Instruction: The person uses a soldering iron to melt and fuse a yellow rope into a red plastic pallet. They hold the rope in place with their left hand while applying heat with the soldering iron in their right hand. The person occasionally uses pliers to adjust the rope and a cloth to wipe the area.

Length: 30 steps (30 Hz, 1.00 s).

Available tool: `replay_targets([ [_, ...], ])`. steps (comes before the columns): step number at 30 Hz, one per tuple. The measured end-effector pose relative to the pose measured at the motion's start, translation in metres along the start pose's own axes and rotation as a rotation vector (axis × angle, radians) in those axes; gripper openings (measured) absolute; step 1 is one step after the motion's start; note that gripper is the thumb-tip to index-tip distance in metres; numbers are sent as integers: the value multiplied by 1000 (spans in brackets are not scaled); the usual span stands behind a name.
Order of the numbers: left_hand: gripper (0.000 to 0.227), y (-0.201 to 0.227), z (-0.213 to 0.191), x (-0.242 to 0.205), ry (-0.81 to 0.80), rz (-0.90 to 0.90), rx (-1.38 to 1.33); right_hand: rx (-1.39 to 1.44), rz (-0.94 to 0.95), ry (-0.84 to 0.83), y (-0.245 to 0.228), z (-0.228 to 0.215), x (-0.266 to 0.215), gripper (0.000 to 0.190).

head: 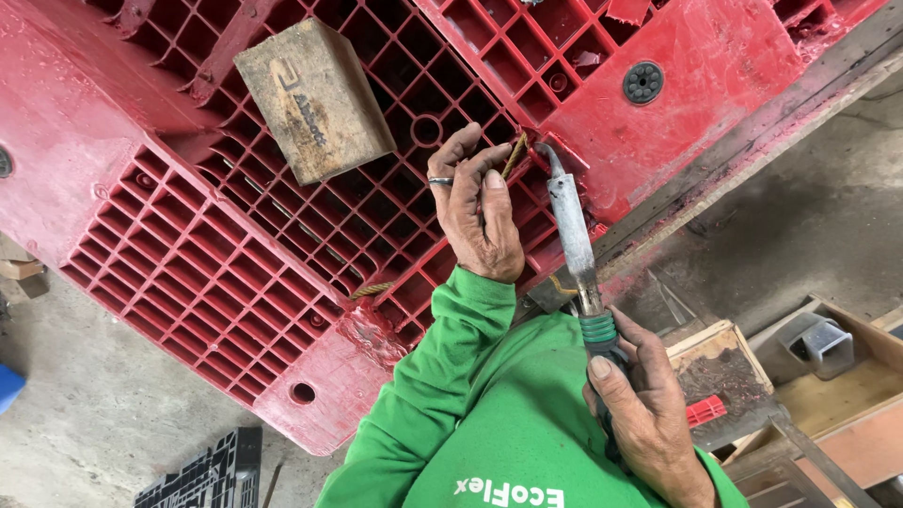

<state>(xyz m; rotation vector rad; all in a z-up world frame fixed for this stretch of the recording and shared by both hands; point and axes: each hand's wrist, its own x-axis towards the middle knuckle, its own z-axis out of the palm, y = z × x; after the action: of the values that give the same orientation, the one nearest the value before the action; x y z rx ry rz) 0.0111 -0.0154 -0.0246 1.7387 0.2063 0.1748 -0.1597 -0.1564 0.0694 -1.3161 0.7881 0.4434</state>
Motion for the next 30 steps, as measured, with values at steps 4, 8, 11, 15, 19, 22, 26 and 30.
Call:
replay_targets([
  [4, 29, 0, 0, -1, 5, 8, 6, -7, 18, 19, 0, 0, -1, 62],
  [8, 29, -1, -1, -1, 7, 17, 4, 1, 16, 25, 0, 2, 0, 62],
  [11, 29, -1, -1, 0, 15, 25, 10, -3, -1, 23, -2, 4, 1, 61],
  [15, 28, -3, -1, -1, 28, 24, -9, -45, 9, 40, -2, 5, 1, 62],
  [19, 28, -3, 0, -1, 35, 37, -4, -63, 16, 51, -5, 6, 1, 62],
  [22, 27, -4, 0, -1, 27, 39, 3, -69, 28, 57, -7, 5, -1, 62],
  [26, 28, -4, -1, -1, 8, 39, 34, -112, 59, 78, -10, 4, -2, 62],
  [30, 28, -4, -1, 0, 7, 34, 23, -59, 49, 69, -10, 4, -2, 64],
])
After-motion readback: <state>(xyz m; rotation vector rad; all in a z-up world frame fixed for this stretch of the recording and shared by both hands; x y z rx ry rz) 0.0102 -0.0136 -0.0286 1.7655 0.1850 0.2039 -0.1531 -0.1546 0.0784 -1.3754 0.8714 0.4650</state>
